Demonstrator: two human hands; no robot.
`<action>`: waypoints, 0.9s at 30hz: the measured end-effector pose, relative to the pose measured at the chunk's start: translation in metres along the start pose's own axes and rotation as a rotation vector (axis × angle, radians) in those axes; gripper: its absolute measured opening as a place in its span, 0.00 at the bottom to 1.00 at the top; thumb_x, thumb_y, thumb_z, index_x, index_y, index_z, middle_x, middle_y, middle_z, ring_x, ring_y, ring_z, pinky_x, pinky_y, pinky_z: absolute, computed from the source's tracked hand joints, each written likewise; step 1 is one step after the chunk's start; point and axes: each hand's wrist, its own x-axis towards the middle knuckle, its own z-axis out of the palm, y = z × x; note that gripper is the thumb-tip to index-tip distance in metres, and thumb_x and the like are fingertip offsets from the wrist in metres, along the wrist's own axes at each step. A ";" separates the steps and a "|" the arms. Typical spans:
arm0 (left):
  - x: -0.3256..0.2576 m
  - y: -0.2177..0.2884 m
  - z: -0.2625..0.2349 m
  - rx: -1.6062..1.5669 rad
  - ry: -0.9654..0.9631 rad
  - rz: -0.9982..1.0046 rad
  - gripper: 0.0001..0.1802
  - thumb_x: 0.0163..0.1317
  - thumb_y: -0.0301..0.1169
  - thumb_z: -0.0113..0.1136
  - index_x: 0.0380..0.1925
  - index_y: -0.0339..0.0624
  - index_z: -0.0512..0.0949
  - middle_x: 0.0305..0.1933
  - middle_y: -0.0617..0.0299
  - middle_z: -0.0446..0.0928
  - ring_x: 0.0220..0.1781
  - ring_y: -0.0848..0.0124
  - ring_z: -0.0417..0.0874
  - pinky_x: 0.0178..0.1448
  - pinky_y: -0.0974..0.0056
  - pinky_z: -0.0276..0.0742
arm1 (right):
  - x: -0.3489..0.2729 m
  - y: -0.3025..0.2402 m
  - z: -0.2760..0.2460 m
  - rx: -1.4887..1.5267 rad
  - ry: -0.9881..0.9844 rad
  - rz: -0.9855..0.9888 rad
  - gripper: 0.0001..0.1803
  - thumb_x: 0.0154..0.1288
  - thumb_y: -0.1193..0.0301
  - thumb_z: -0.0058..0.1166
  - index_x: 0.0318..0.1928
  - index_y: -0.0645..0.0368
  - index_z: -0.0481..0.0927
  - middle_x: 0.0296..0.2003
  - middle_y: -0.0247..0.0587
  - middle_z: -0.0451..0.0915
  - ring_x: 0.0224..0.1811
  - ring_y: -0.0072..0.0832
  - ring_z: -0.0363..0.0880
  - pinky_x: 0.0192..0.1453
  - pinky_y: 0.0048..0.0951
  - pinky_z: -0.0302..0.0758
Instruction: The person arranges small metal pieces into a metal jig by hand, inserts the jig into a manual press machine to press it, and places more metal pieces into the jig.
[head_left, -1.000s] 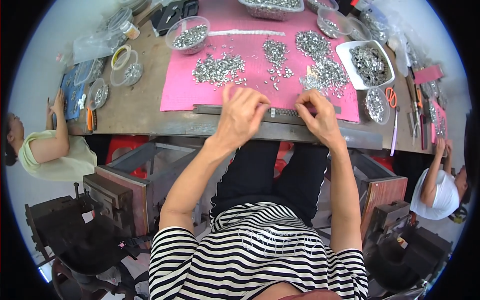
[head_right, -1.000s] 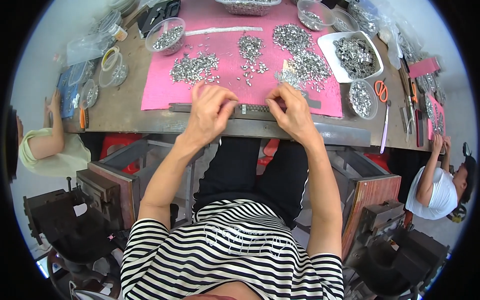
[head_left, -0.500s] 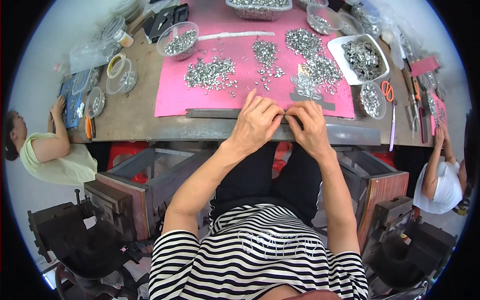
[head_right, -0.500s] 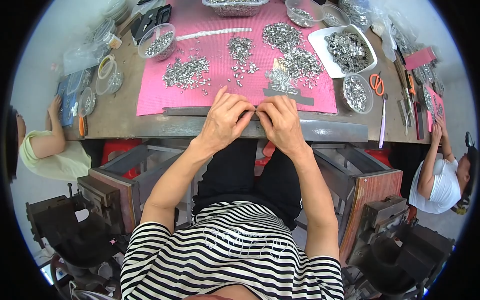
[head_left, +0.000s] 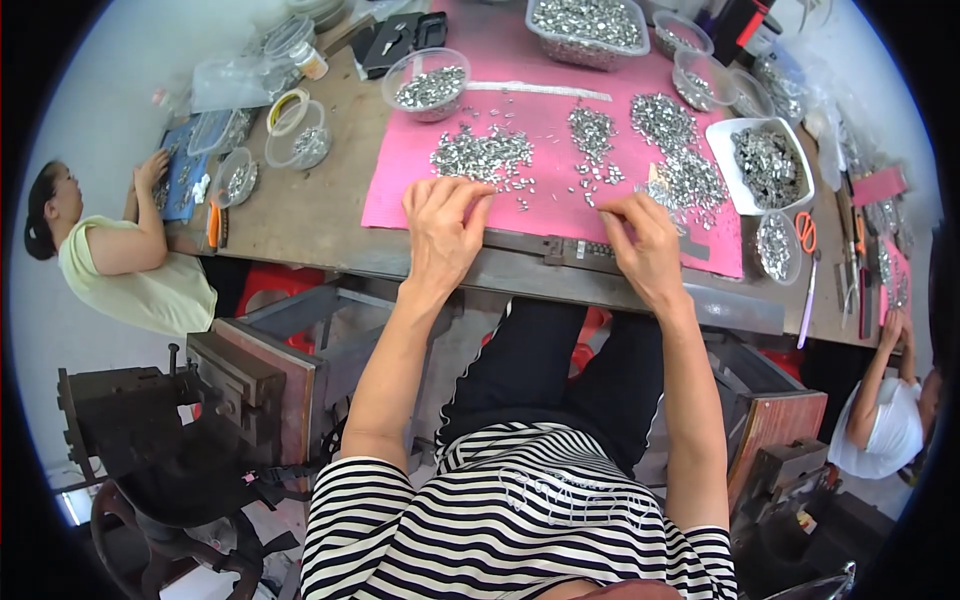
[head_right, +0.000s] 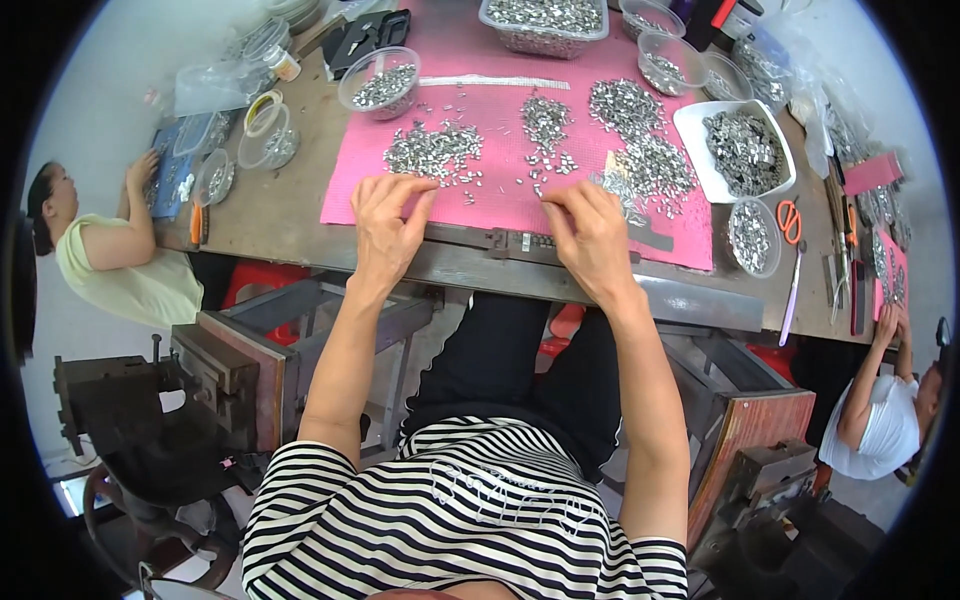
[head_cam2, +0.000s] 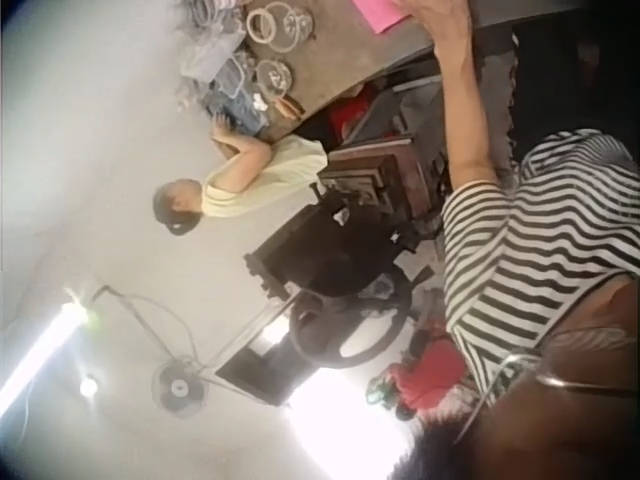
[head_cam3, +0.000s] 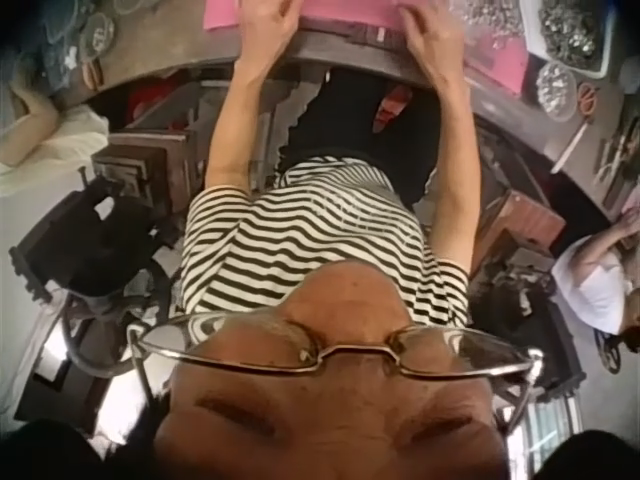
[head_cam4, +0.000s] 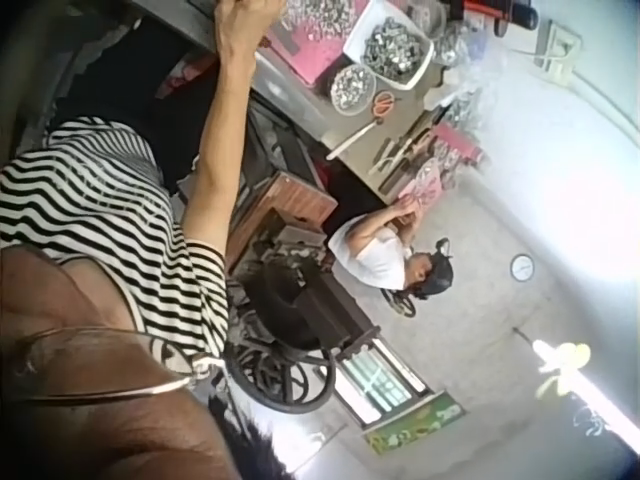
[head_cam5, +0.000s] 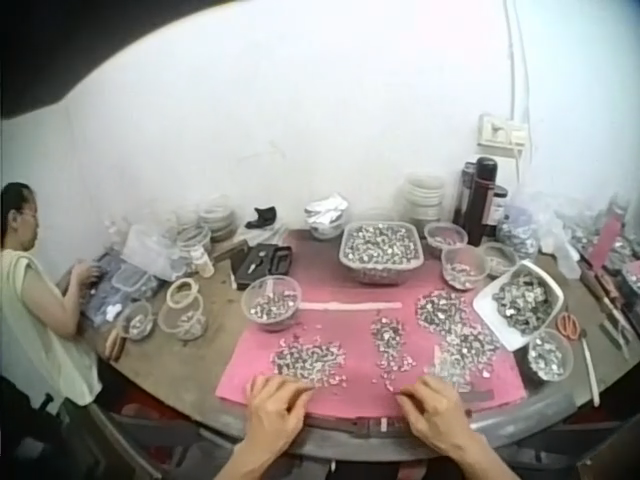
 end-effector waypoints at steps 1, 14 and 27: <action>0.002 0.002 0.002 0.012 0.012 -0.007 0.05 0.60 0.31 0.69 0.36 0.50 0.87 0.39 0.67 0.82 0.48 0.64 0.77 0.64 0.49 0.62 | 0.008 0.000 0.008 -0.019 -0.028 -0.067 0.04 0.62 0.77 0.62 0.39 0.60 0.84 0.31 0.40 0.79 0.35 0.38 0.78 0.43 0.37 0.70; 0.018 -0.001 0.010 -0.021 -0.137 0.020 0.05 0.58 0.34 0.71 0.34 0.51 0.86 0.34 0.65 0.77 0.45 0.64 0.76 0.62 0.49 0.58 | 0.039 0.001 0.056 -0.130 -0.212 -0.190 0.05 0.64 0.75 0.60 0.40 0.56 0.84 0.35 0.41 0.77 0.44 0.40 0.78 0.52 0.41 0.70; 0.021 -0.003 0.017 0.005 -0.172 0.085 0.04 0.57 0.32 0.70 0.32 0.50 0.84 0.31 0.68 0.76 0.41 0.66 0.77 0.63 0.50 0.59 | 0.037 -0.002 0.056 -0.074 -0.218 -0.159 0.04 0.63 0.74 0.63 0.39 0.58 0.85 0.34 0.42 0.79 0.40 0.40 0.79 0.47 0.41 0.71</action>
